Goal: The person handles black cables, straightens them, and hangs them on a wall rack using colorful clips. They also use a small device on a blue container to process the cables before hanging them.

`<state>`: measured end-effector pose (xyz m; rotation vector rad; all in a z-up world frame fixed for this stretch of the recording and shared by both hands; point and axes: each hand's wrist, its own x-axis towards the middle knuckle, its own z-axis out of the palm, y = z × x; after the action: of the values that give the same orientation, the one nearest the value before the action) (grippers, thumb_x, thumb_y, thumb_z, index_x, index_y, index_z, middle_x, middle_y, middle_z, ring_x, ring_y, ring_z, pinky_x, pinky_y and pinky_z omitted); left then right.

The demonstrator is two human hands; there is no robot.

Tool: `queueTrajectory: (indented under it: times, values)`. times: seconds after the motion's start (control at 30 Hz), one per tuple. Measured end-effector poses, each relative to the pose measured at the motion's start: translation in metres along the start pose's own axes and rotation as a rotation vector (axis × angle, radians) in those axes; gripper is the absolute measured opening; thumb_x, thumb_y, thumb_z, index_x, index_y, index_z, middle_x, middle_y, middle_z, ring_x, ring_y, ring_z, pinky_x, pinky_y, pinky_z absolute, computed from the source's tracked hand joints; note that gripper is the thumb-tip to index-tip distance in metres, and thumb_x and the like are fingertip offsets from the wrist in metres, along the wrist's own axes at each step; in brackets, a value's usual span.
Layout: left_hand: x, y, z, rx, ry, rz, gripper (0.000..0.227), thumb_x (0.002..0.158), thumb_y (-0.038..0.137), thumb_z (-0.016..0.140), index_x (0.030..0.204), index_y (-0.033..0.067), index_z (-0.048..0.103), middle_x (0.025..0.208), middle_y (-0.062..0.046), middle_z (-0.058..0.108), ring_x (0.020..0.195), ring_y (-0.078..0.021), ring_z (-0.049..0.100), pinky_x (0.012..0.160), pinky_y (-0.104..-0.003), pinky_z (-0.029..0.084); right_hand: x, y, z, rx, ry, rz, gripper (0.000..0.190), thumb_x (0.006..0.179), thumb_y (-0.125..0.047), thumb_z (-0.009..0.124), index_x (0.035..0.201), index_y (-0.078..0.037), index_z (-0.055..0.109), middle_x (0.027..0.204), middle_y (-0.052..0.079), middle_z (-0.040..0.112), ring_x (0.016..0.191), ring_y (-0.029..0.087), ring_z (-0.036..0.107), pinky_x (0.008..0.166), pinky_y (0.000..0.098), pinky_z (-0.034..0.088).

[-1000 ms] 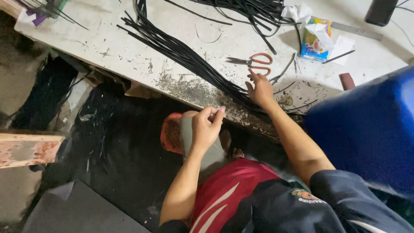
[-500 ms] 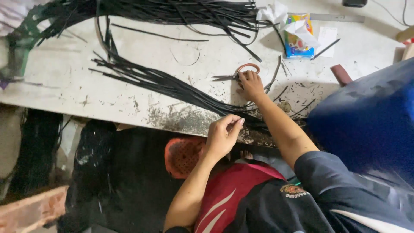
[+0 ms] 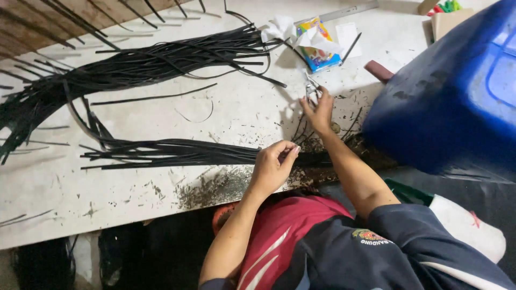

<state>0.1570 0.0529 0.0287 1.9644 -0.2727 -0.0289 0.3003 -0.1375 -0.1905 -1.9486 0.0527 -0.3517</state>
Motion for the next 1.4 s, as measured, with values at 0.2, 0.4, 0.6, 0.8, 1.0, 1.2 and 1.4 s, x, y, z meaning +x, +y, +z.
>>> queueTrajectory:
  times: [0.2, 0.4, 0.6, 0.8, 1.0, 1.2, 1.4]
  values:
    - [0.005, 0.002, 0.002, -0.025, -0.065, 0.019, 0.011, 0.097, 0.015, 0.068, 0.095, 0.0050, 0.074, 0.078, -0.016, 0.076, 0.078, -0.0353, 0.075, 0.063, -0.041, 0.060, 0.007, 0.049, -0.040, -0.129, 0.369, 0.444, 0.060, 0.104, -0.023, 0.071, 0.145, -0.007, 0.031, 0.130, 0.025, 0.039, 0.126, 0.044, 0.051, 0.109, 0.0544, 0.047]
    - [0.006, -0.007, 0.006, -0.036, -0.091, -0.003, 0.011, 0.098, 0.014, 0.068, 0.095, 0.0049, 0.074, 0.079, -0.015, 0.076, 0.079, -0.0347, 0.075, 0.064, -0.040, 0.060, 0.032, 0.079, -0.049, -0.102, 0.400, 0.710, 0.070, 0.092, 0.010, 0.062, 0.151, -0.016, 0.033, 0.138, 0.026, 0.036, 0.130, 0.043, 0.053, 0.109, 0.0544, 0.048]
    - [0.007, -0.014, -0.004, -0.015, -0.053, -0.029, 0.013, 0.097, 0.016, 0.069, 0.095, 0.0046, 0.075, 0.079, -0.017, 0.075, 0.078, -0.0352, 0.074, 0.063, -0.040, 0.059, 0.035, 0.029, -0.057, -0.222, 0.230, 0.656, 0.064, 0.087, 0.015, 0.053, 0.146, -0.003, 0.036, 0.138, 0.029, 0.051, 0.133, 0.043, 0.054, 0.111, 0.0562, 0.045]
    - [0.001, -0.008, -0.029, -0.012, 0.060, -0.043, 0.012, 0.097, 0.017, 0.070, 0.096, 0.0052, 0.074, 0.079, -0.016, 0.075, 0.078, -0.0350, 0.074, 0.062, -0.039, 0.059, -0.002, -0.004, -0.022, -0.368, -0.096, 0.285, 0.050, 0.096, -0.005, 0.064, 0.141, 0.006, 0.046, 0.140, 0.034, 0.041, 0.135, 0.054, 0.038, 0.111, 0.0674, 0.030]
    - [-0.006, -0.007, -0.050, 0.011, 0.168, -0.031, 0.011, 0.096, 0.017, 0.069, 0.096, 0.0070, 0.074, 0.076, -0.012, 0.075, 0.073, -0.0302, 0.074, 0.060, -0.036, 0.059, -0.069, -0.025, 0.058, -0.379, -0.547, -0.383, 0.017, 0.089, -0.013, 0.075, 0.104, -0.006, 0.072, 0.098, 0.013, 0.067, 0.091, 0.034, 0.067, 0.080, 0.0450, 0.054]
    - [-0.014, -0.030, -0.042, -0.005, 0.208, 0.021, 0.009, 0.095, 0.014, 0.069, 0.095, 0.0057, 0.072, 0.078, -0.016, 0.075, 0.078, -0.0369, 0.074, 0.062, -0.043, 0.058, -0.088, -0.041, 0.087, -0.330, -0.728, -0.490, 0.015, 0.082, -0.017, 0.076, 0.094, -0.010, 0.071, 0.087, 0.008, 0.066, 0.081, 0.033, 0.065, 0.069, 0.0438, 0.053]
    - [-0.026, -0.040, -0.045, 0.003, 0.239, 0.000, 0.008, 0.094, 0.012, 0.069, 0.097, 0.0047, 0.072, 0.081, -0.018, 0.075, 0.081, -0.0396, 0.074, 0.064, -0.045, 0.059, -0.094, -0.069, 0.097, -0.223, -0.848, -0.419, 0.017, 0.082, -0.018, 0.078, 0.095, -0.010, 0.072, 0.083, 0.007, 0.066, 0.077, 0.030, 0.065, 0.067, 0.0418, 0.052]
